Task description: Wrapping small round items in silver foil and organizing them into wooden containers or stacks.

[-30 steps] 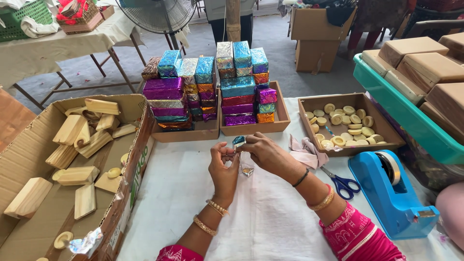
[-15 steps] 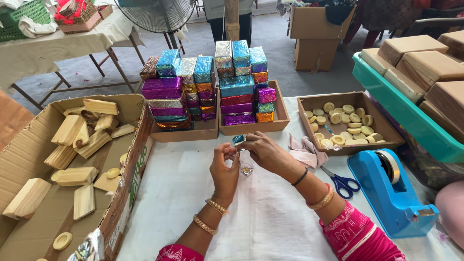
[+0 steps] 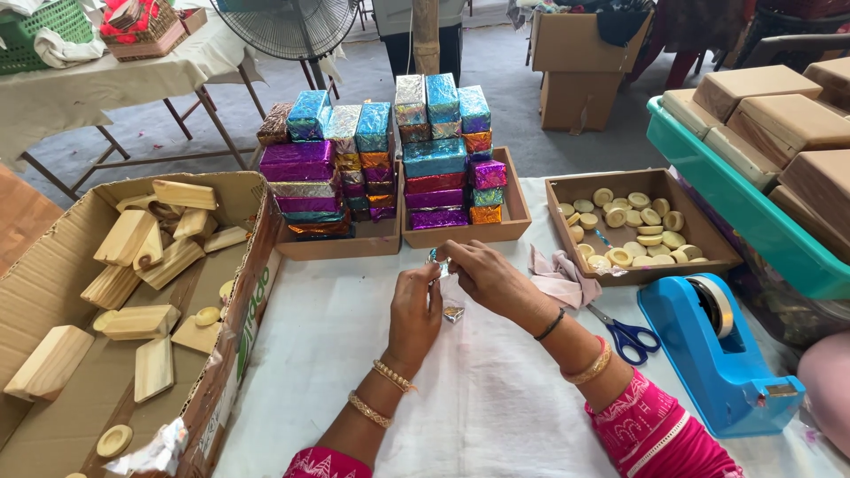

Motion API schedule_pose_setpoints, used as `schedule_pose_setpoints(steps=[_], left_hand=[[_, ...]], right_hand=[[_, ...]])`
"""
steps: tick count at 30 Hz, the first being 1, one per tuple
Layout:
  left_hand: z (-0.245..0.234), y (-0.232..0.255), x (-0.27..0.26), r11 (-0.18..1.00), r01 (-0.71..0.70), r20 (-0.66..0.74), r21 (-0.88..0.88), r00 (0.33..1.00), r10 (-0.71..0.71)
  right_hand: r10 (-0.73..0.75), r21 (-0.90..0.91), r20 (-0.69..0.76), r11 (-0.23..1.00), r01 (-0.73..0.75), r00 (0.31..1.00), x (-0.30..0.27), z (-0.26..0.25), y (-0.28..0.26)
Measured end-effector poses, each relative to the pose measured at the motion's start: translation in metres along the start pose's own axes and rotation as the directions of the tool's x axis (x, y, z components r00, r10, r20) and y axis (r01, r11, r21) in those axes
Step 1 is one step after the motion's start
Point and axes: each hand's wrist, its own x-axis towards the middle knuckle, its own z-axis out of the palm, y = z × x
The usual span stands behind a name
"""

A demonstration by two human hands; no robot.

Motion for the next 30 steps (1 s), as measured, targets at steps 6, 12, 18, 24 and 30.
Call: schedule_pose_setpoints(steps=[6, 12, 18, 24, 30], left_hand=[[-0.01, -0.002, 0.008, 0.999, -0.016, 0.097, -0.051, 0.995, 0.021], [-0.016, -0.01, 0.014, 0.995, -0.059, 0.175, -0.08, 0.982, 0.072], [-0.008, -0.018, 0.015, 0.999, 0.028, 0.196, -0.022, 0.98, -0.023], [-0.003, -0.017, 0.029, 0.993, 0.121, 0.227, 0.007, 0.967, -0.119], [0.002, -0.02, 0.034, 0.98, 0.194, 0.201, 0.042, 0.959, -0.199]], right_hand=[[0.014, 0.037, -0.014, 0.999, -0.013, 1.0, 0.001, -0.001, 0.006], [-0.062, 0.135, -0.021, 0.989, 0.065, 0.998, 0.0, 0.003, 0.021], [-0.032, 0.128, 0.035, 0.991, 0.027, 0.999, 0.006, -0.003, 0.022], [0.003, 0.116, 0.051, 0.993, -0.009, 0.999, 0.013, 0.001, 0.035], [0.118, 0.159, 0.068, 0.979, -0.128, 0.991, 0.02, 0.002, 0.04]])
